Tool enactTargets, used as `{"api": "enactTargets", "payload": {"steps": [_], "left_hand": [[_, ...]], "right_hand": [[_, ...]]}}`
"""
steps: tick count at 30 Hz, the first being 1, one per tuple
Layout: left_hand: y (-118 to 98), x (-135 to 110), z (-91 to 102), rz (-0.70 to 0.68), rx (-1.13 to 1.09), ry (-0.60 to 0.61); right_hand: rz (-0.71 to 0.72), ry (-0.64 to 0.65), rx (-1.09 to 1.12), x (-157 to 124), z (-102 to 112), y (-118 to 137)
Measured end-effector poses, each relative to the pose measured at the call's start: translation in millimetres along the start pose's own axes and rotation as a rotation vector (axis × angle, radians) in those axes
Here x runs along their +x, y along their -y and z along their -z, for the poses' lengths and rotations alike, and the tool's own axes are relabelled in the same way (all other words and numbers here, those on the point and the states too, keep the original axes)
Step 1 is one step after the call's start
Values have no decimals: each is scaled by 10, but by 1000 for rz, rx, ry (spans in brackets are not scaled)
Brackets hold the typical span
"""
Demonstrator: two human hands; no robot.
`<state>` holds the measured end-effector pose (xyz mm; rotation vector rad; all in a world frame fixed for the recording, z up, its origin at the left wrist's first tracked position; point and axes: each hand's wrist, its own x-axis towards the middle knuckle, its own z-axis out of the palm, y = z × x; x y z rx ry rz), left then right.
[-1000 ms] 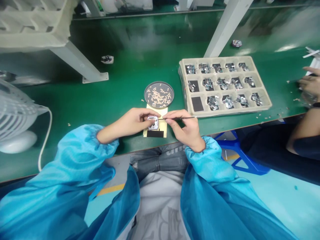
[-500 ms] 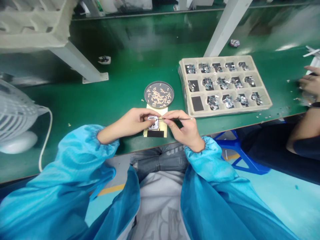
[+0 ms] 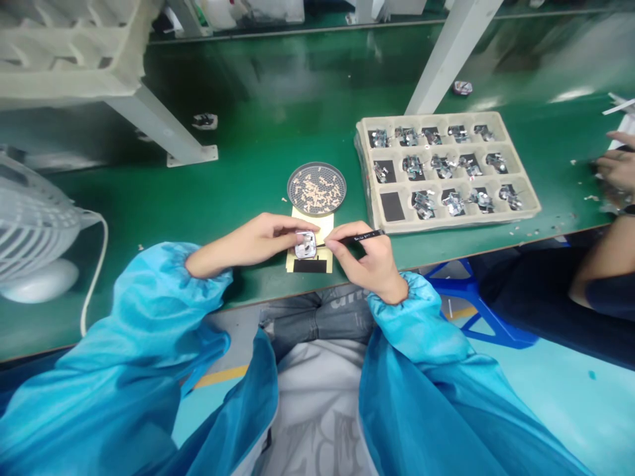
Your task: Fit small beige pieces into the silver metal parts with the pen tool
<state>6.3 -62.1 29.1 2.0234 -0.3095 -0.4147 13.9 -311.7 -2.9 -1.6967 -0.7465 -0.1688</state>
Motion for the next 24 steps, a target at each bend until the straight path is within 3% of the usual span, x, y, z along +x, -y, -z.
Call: {"api": "enactTargets", "payload": {"steps": [11, 24], "left_hand": [[-38, 6, -12, 8, -31, -24], [-72, 0, -18, 17, -7, -21]], "right_hand": [[22, 23, 150, -25, 25, -2], [58, 43, 103, -10, 6, -46]]}}
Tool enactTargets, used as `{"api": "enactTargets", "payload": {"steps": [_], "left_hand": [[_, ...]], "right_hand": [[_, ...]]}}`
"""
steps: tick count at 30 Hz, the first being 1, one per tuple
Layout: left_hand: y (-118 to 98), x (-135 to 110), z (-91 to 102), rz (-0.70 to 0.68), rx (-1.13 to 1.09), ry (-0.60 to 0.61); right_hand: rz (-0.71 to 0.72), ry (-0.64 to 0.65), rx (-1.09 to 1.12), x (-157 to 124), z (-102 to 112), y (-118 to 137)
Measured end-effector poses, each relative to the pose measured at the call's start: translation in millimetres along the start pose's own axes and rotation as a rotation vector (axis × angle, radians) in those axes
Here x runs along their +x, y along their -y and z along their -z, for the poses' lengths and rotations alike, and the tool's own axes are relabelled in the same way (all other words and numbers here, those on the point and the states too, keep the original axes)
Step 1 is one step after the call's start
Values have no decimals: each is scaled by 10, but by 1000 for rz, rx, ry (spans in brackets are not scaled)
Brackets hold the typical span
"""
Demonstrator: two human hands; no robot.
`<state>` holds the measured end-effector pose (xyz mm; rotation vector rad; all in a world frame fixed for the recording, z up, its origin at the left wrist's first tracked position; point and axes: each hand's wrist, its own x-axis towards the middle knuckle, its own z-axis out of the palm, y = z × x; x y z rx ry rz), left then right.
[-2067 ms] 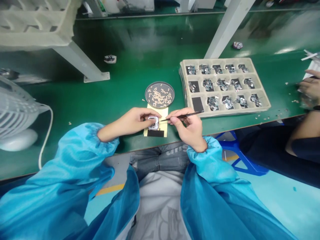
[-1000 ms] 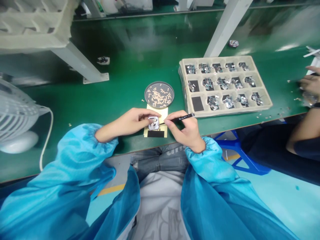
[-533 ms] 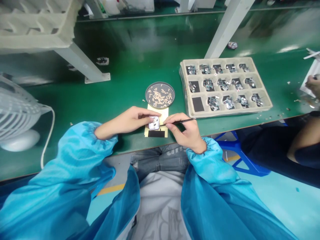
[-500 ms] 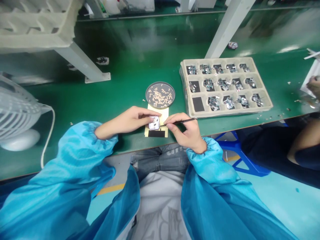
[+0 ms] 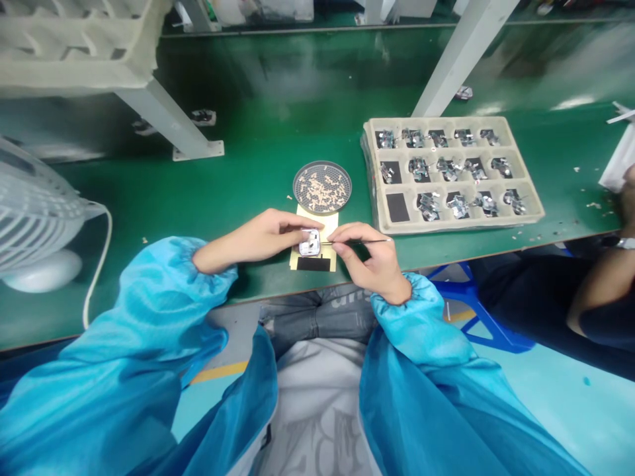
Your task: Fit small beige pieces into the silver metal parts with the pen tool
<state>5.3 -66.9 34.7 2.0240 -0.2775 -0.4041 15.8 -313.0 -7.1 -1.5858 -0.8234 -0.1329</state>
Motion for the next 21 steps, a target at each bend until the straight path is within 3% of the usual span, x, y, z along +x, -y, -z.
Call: {"api": "enactTargets", "payload": {"steps": [12, 21], "left_hand": [[15, 3, -3, -4, -16, -19], [38, 0, -9, -12, -11, -20]], "right_hand": [[-29, -42, 49, -18, 12, 6], [20, 7, -28, -1, 0, 32]]}}
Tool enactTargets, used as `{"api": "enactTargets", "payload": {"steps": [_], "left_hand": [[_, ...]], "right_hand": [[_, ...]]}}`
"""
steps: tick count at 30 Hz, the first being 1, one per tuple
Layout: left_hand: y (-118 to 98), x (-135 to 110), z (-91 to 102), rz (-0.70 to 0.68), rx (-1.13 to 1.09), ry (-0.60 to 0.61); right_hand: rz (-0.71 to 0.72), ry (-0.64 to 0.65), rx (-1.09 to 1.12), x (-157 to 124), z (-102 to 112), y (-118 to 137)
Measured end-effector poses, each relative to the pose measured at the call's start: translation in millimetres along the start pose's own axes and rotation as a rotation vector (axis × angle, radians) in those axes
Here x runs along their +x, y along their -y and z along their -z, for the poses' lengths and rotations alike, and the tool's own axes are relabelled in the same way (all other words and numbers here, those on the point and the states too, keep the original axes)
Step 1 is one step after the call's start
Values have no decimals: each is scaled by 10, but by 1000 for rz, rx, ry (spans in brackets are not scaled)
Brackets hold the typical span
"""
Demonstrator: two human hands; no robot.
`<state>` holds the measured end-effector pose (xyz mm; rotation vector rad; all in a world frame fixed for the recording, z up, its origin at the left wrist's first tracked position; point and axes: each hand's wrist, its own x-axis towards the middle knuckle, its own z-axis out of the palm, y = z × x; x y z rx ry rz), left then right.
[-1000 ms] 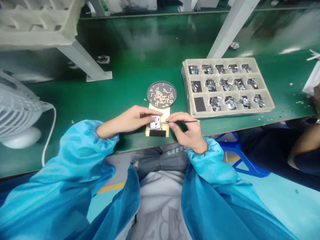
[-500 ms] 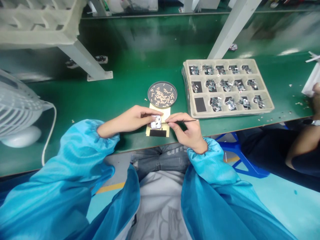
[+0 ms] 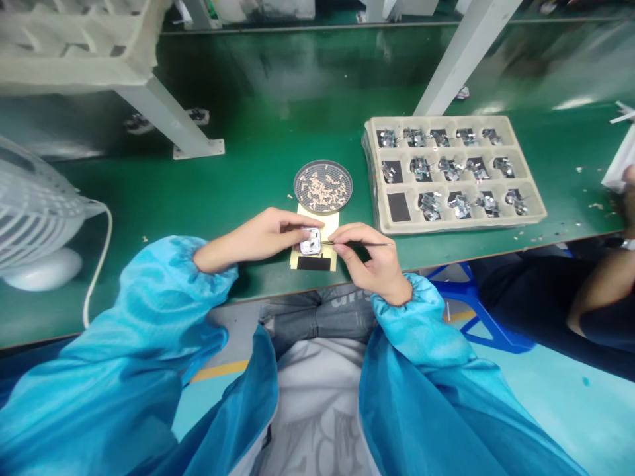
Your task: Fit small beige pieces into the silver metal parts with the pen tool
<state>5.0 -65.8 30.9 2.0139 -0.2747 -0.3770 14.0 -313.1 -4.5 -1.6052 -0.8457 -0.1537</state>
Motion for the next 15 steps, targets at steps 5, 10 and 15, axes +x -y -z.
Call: {"api": "enactTargets", "payload": {"steps": [5, 10, 15], "left_hand": [[28, -10, -46, -15, 88, -49], [57, -32, -91, -66, 133, -96], [53, -38, -103, -53, 137, -102]], "right_hand": [[31, 12, -24, -7, -4, 2], [32, 0, -37, -13, -11, -9], [22, -20, -41, -35, -13, -23]]}}
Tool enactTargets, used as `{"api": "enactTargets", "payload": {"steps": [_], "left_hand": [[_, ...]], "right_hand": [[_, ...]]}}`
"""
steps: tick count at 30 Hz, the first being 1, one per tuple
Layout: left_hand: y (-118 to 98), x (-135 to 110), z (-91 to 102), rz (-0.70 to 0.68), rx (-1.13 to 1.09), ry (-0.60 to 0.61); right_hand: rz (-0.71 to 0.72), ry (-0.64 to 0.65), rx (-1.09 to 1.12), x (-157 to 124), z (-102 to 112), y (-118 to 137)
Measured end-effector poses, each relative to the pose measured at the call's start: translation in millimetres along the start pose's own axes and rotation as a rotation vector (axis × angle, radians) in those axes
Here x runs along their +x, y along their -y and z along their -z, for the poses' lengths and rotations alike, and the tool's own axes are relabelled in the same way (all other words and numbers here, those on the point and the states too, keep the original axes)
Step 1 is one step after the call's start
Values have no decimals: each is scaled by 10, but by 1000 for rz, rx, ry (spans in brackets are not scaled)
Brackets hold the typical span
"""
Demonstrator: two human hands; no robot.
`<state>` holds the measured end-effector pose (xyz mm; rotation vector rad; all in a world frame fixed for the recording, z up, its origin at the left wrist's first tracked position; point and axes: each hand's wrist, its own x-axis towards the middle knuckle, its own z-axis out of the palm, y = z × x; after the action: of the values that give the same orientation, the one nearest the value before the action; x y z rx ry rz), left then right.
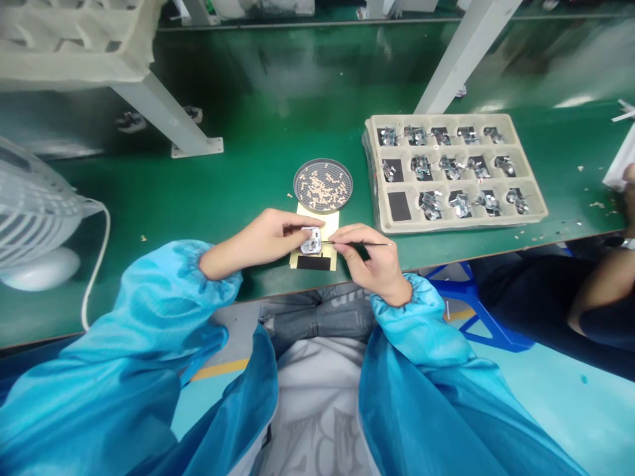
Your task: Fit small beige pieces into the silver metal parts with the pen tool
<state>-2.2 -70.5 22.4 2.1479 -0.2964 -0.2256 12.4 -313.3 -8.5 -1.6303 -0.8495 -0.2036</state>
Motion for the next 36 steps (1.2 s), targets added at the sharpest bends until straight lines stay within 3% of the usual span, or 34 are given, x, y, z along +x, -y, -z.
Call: {"api": "enactTargets", "payload": {"steps": [14, 22, 36], "left_hand": [[19, 3, -4, 1, 11, -11], [-88, -44, -54, -2, 75, -59], [-125, -64, -79, -26, 141, -113]], "right_hand": [[-12, 23, -25, 19, 0, 22], [15, 21, -34, 14, -2, 29], [-6, -64, 1, -43, -22, -21]]}}
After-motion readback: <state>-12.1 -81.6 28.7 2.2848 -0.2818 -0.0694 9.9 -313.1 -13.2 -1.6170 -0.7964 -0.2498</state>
